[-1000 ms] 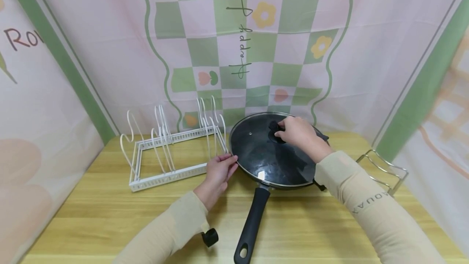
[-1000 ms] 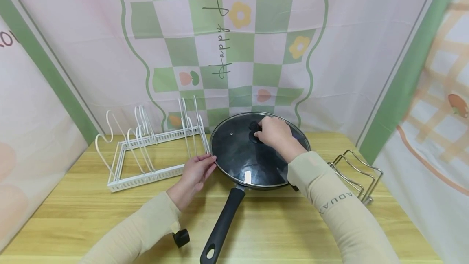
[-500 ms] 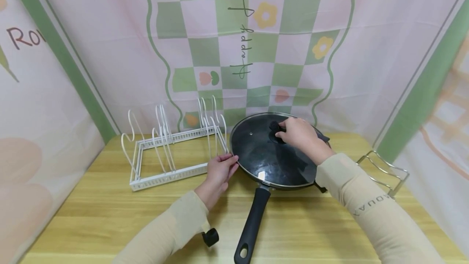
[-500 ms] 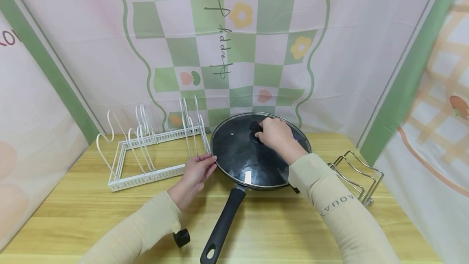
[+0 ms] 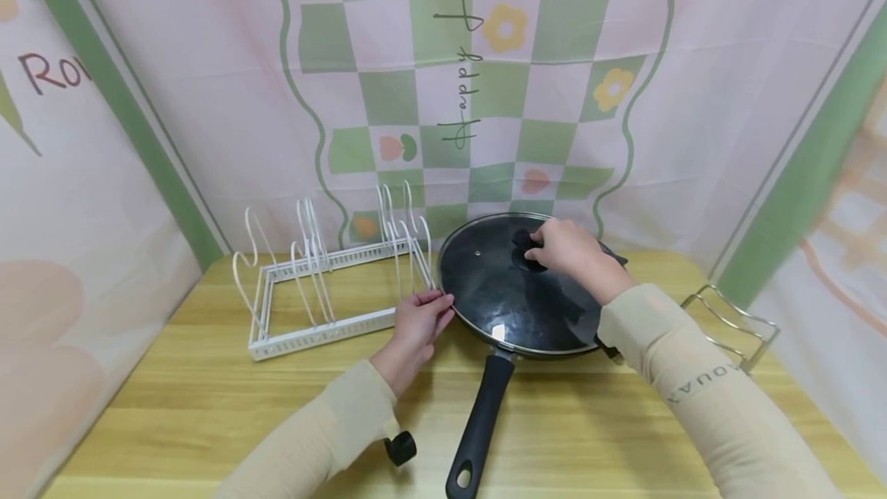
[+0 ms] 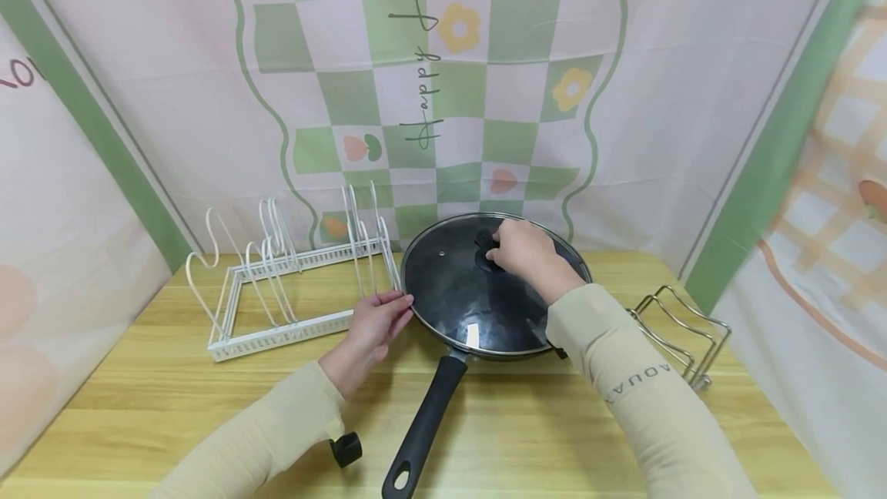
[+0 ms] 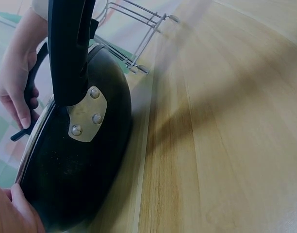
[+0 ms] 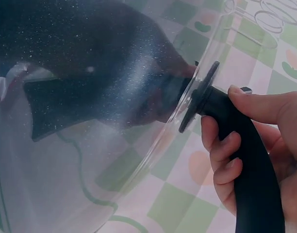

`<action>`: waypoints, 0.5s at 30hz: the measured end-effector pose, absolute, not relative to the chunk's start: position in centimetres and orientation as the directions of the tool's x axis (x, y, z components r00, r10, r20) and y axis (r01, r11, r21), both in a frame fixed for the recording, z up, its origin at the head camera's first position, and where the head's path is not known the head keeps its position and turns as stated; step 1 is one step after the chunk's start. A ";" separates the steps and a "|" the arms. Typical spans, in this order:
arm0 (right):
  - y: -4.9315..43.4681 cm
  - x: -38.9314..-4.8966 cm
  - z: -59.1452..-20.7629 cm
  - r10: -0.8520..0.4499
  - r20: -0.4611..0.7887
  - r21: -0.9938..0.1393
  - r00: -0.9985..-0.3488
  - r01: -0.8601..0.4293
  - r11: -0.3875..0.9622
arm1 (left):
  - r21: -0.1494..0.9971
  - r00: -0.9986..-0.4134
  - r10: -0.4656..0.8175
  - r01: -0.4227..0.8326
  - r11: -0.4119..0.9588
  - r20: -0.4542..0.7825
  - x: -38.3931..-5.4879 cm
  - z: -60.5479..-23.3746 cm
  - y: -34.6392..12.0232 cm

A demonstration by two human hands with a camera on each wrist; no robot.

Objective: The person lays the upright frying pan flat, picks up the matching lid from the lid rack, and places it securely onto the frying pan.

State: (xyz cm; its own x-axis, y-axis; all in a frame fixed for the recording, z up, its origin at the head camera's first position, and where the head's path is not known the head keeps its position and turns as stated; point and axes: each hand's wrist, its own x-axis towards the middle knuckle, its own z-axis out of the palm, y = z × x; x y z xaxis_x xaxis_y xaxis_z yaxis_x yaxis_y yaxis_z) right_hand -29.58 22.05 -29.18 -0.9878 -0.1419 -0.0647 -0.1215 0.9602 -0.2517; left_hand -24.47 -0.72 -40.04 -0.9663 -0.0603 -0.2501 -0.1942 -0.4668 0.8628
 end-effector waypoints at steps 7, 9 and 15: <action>22.4 -29.5 -29.2 -0.130 -0.048 -0.255 -0.990 -0.114 0.960 | 0.869 -0.967 -0.058 -0.196 -0.454 -0.248 -24.4 -39.9 -0.5; 22.2 -29.4 -29.3 -0.125 -0.036 -0.255 -0.991 -0.112 0.960 | 0.869 -0.967 -0.062 -0.192 -0.457 -0.246 -24.5 -40.0 -0.6; 21.9 -29.4 -29.5 -0.125 -0.018 -0.250 -0.992 -0.116 0.961 | 0.864 -0.964 -0.075 -0.194 -0.464 -0.257 -24.8 -40.0 -0.6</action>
